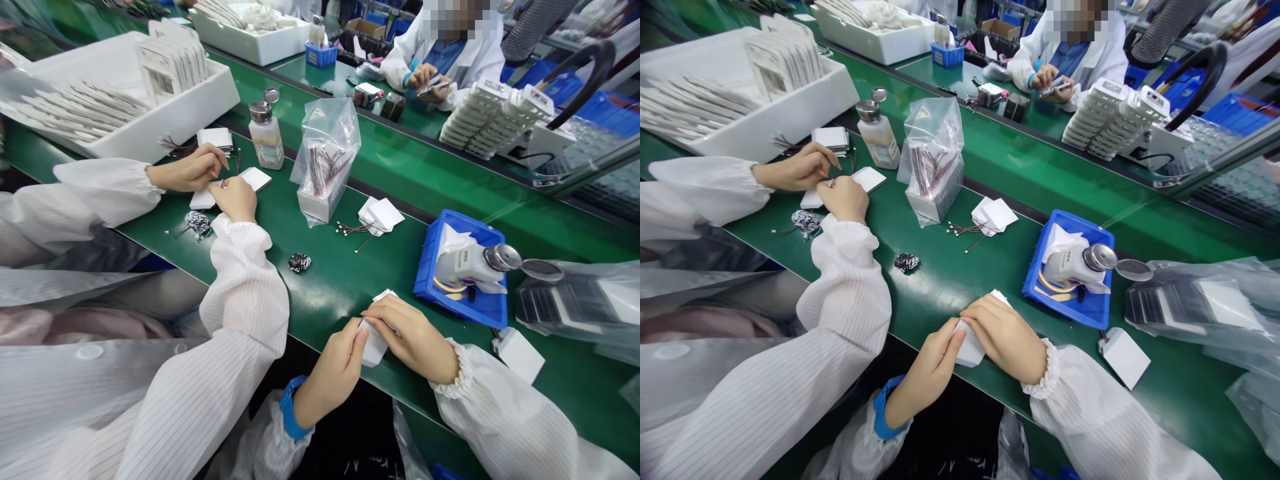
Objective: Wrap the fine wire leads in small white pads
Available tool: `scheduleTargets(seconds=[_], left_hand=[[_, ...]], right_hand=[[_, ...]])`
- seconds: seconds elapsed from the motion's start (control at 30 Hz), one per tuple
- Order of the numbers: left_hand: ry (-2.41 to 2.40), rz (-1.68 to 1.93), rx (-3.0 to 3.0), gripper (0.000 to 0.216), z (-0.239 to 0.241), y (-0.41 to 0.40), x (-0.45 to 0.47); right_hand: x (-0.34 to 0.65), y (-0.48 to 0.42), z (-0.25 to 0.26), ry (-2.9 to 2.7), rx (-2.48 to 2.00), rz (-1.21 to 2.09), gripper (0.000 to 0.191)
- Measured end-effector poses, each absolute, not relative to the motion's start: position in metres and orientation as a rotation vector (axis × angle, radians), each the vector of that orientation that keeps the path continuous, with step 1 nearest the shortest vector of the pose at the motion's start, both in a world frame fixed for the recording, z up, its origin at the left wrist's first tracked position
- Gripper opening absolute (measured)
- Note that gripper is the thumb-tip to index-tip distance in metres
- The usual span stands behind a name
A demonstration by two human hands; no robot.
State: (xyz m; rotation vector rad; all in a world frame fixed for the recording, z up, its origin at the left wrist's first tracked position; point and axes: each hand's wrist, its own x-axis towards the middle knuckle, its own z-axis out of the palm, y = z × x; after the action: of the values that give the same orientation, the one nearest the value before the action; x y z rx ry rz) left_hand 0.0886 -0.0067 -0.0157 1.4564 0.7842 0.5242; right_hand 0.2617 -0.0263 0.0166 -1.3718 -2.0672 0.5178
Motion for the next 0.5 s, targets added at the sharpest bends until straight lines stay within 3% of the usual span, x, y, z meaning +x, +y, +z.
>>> scheduleTargets(seconds=[0.5], left_hand=[[0.844, 0.665, 1.524, 0.025, -0.025, -0.017, 0.096]], right_hand=[[0.242, -0.034, 0.002, -1.876, -1.480, 0.456, 0.009]])
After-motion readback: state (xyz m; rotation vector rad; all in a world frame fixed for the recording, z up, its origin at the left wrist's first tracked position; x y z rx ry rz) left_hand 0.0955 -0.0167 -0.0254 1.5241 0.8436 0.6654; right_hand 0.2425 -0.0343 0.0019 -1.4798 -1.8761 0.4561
